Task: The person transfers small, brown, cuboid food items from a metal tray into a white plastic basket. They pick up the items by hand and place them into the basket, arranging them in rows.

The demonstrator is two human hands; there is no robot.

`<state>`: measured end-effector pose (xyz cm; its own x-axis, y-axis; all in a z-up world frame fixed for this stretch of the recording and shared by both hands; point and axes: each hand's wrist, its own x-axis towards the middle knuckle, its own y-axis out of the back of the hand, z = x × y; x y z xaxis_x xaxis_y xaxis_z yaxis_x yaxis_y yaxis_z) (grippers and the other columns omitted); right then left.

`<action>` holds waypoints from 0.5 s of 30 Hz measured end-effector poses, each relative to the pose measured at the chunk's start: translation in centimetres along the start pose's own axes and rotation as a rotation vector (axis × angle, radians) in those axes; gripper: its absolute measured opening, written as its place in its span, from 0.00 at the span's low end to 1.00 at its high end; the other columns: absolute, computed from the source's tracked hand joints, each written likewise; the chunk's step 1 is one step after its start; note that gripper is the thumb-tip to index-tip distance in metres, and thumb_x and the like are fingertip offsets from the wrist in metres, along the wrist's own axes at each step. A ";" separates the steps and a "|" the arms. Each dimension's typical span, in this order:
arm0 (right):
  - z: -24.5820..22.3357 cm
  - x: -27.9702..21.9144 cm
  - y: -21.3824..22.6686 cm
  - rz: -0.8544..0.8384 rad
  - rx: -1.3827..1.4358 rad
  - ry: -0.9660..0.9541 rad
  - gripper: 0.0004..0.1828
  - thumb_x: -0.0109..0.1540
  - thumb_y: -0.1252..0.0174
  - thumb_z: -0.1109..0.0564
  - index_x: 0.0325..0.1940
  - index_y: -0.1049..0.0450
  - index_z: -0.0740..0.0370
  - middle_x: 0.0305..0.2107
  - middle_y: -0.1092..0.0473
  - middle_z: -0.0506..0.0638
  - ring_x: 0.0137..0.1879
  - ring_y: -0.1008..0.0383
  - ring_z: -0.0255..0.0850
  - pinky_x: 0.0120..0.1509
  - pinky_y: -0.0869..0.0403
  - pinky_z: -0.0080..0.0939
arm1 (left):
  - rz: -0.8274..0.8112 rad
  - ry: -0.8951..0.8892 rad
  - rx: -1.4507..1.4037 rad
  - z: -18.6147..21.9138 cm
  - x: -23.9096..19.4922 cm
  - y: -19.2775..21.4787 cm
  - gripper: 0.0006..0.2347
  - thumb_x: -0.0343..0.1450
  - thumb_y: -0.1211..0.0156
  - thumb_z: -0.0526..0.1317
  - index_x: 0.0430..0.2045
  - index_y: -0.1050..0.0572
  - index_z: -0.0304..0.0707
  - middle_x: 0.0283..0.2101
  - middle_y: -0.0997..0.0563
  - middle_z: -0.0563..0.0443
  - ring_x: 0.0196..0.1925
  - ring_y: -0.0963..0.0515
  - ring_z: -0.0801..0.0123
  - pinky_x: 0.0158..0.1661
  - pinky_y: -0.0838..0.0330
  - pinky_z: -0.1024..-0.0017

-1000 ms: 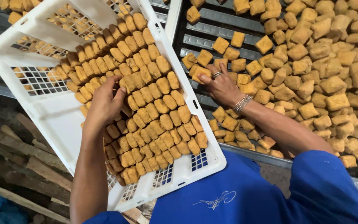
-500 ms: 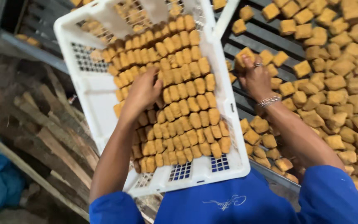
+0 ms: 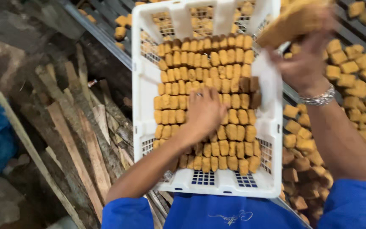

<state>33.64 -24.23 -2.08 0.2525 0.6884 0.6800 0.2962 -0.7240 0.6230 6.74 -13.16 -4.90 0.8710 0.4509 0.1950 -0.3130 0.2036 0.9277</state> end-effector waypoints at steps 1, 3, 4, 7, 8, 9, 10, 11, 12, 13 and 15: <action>-2.5 2.7 -2.0 -0.243 0.177 -0.016 0.51 0.62 0.26 0.60 0.74 0.57 0.55 0.59 0.41 0.63 0.68 0.35 0.52 0.70 0.25 0.45 | 0.044 -0.022 0.066 0.6 -0.4 0.3 0.25 0.66 0.40 0.52 0.41 0.23 0.20 0.46 0.24 0.23 0.47 0.22 0.36 0.53 0.40 0.41; -7.4 7.1 -7.4 -0.654 0.392 0.013 0.37 0.58 0.32 0.58 0.67 0.42 0.45 0.50 0.30 0.56 0.51 0.23 0.44 0.52 0.22 0.40 | -0.074 0.014 0.083 1.6 -0.7 0.8 0.22 0.66 0.41 0.55 0.32 0.19 0.27 0.46 0.23 0.21 0.50 0.22 0.34 0.58 0.43 0.40; -9.4 8.7 -10.0 -0.895 0.204 -0.018 0.42 0.58 0.33 0.56 0.71 0.46 0.43 0.47 0.31 0.58 0.46 0.24 0.46 0.45 0.22 0.41 | -0.134 0.031 0.089 2.0 -0.6 1.0 0.22 0.66 0.42 0.56 0.28 0.18 0.31 0.46 0.22 0.20 0.51 0.22 0.33 0.60 0.45 0.39; -13.1 10.2 -15.0 -1.327 -0.104 0.068 0.42 0.62 0.42 0.60 0.77 0.47 0.33 0.37 0.28 0.56 0.35 0.24 0.46 0.34 0.23 0.41 | -0.446 0.122 -0.032 2.5 -0.2 2.3 0.15 0.68 0.45 0.48 0.27 0.16 0.35 0.37 0.16 0.33 0.45 0.18 0.42 0.67 0.45 0.37; -13.5 10.3 -16.1 -1.377 -0.173 0.113 0.40 0.64 0.45 0.59 0.77 0.48 0.32 0.34 0.28 0.56 0.34 0.23 0.46 0.34 0.23 0.43 | -0.451 0.124 -0.059 2.1 0.0 3.1 0.15 0.68 0.45 0.47 0.26 0.16 0.34 0.36 0.17 0.33 0.43 0.18 0.42 0.60 0.38 0.40; -13.9 9.8 -17.1 -1.437 -0.235 0.154 0.38 0.66 0.48 0.59 0.77 0.48 0.30 0.32 0.27 0.56 0.33 0.22 0.46 0.34 0.24 0.45 | -0.466 0.130 -0.096 1.9 -0.2 4.0 0.14 0.68 0.45 0.46 0.26 0.17 0.34 0.34 0.17 0.34 0.41 0.17 0.42 0.53 0.32 0.43; -13.9 9.2 -17.9 -1.495 -0.299 0.196 0.36 0.69 0.51 0.59 0.77 0.48 0.29 0.29 0.26 0.56 0.32 0.22 0.47 0.34 0.24 0.46 | -0.482 0.137 -0.132 1.6 -0.4 4.9 0.14 0.68 0.45 0.46 0.26 0.17 0.34 0.32 0.17 0.34 0.39 0.17 0.43 0.46 0.26 0.46; -13.7 8.7 -18.6 -1.468 -0.231 0.189 0.29 0.70 0.52 0.55 0.73 0.43 0.29 0.29 0.26 0.56 0.34 0.22 0.49 0.36 0.25 0.49 | -0.382 0.199 -0.195 0.8 -0.5 5.9 0.13 0.68 0.47 0.45 0.28 0.19 0.34 0.33 0.17 0.34 0.36 0.17 0.42 0.40 0.25 0.45; -13.3 8.3 -19.2 -1.439 -0.164 0.182 0.22 0.71 0.52 0.51 0.69 0.38 0.30 0.30 0.27 0.57 0.35 0.23 0.52 0.38 0.25 0.51 | -0.282 0.260 -0.257 -0.4 -0.4 7.0 0.13 0.69 0.48 0.45 0.29 0.20 0.33 0.34 0.18 0.34 0.34 0.17 0.40 0.35 0.25 0.44; -12.9 7.8 -19.6 -1.411 -0.099 0.167 0.17 0.72 0.53 0.47 0.66 0.33 0.30 0.30 0.27 0.58 0.36 0.24 0.54 0.40 0.26 0.54 | -0.258 0.384 -0.293 -2.1 -0.2 8.0 0.15 0.72 0.53 0.48 0.34 0.21 0.36 0.32 0.17 0.34 0.34 0.16 0.42 0.37 0.24 0.47; -12.3 6.9 -20.2 -1.404 -0.126 0.085 0.10 0.68 0.49 0.52 0.53 0.26 0.48 0.33 0.24 0.58 0.40 0.22 0.53 0.45 0.24 0.52 | -0.143 0.520 -0.262 -6.3 1.2 9.3 0.21 0.73 0.56 0.54 0.39 0.24 0.33 0.34 0.17 0.31 0.36 0.17 0.39 0.38 0.23 0.47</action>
<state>18.05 -5.40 -5.28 -0.2366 0.8282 -0.5081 0.1668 0.5498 0.8185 2.49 -5.26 1.99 0.6324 0.7559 -0.1693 -0.3463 0.4713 0.8111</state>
